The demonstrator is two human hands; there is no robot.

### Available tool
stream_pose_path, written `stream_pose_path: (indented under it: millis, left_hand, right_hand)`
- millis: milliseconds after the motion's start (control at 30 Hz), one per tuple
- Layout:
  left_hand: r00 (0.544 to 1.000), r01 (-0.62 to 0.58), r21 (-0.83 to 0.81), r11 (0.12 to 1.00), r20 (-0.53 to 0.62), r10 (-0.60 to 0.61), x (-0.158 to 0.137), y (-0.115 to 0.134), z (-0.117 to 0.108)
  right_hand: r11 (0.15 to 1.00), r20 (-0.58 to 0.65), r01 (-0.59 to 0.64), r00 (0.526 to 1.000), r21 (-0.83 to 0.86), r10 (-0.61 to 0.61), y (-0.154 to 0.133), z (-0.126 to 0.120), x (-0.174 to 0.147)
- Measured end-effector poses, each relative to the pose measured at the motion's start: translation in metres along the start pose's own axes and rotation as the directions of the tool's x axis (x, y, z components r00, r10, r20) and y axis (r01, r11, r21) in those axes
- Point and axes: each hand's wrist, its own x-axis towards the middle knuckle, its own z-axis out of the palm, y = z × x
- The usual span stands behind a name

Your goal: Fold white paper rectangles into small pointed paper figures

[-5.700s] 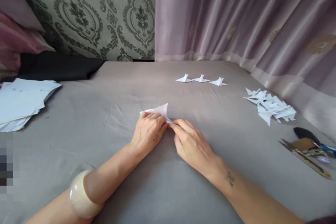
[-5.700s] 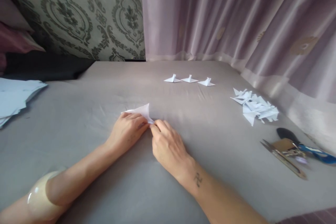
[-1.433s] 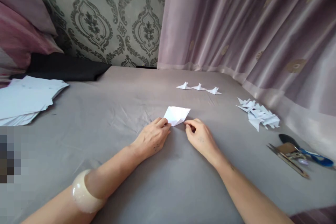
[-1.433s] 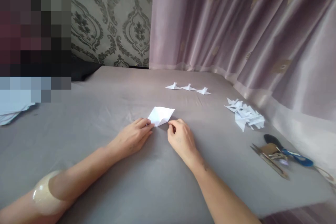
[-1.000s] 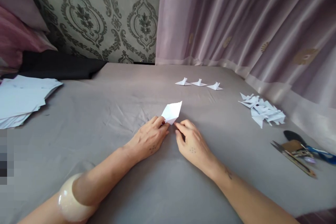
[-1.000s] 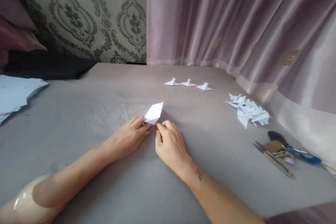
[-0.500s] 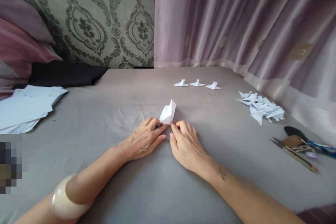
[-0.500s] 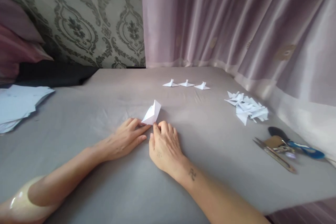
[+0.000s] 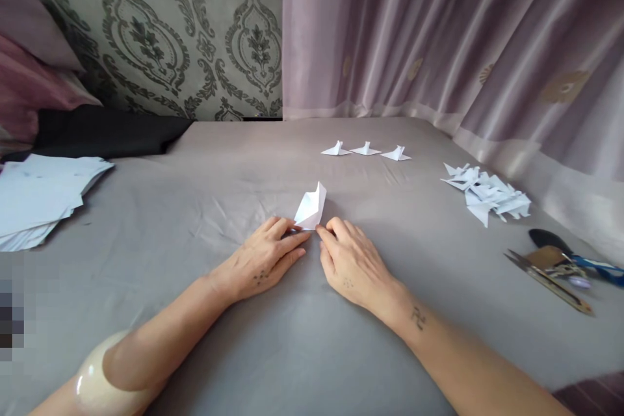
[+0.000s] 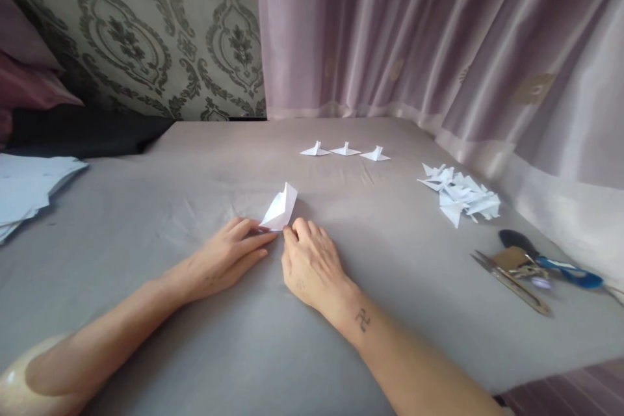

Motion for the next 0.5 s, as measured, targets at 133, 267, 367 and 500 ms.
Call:
stream_pose_path:
  millis: [133, 267, 367, 500]
  left_hand:
    - [0.999, 0.002, -0.06, 0.998, -0.038, -0.004, -0.0002, -0.0043, 0.0003]
    - [0.998, 0.018, -0.104, 0.994, -0.051, -0.024, -0.0001, -0.0069, 0.0008]
    - [0.998, 0.025, -0.139, 0.99, -0.05, -0.033, 0.0007, -0.0062, -0.0009]
    - [0.979, 0.187, -0.219, 0.958, -0.04, -0.2, 0.003, -0.0032, -0.0046]
  right_hand:
    - [0.999, -0.019, 0.036, 0.999, 0.007, -0.036, 0.0036, 0.001, 0.0024]
    - [0.994, -0.071, 0.093, 0.994, 0.064, -0.089, 0.0075, 0.005, 0.0027]
    - [0.991, -0.09, 0.107, 0.991, 0.078, -0.1, 0.0085, 0.0061, 0.0034]
    - [0.99, -0.087, 0.103, 0.992, 0.096, -0.095, 0.0076, 0.0037, 0.0055]
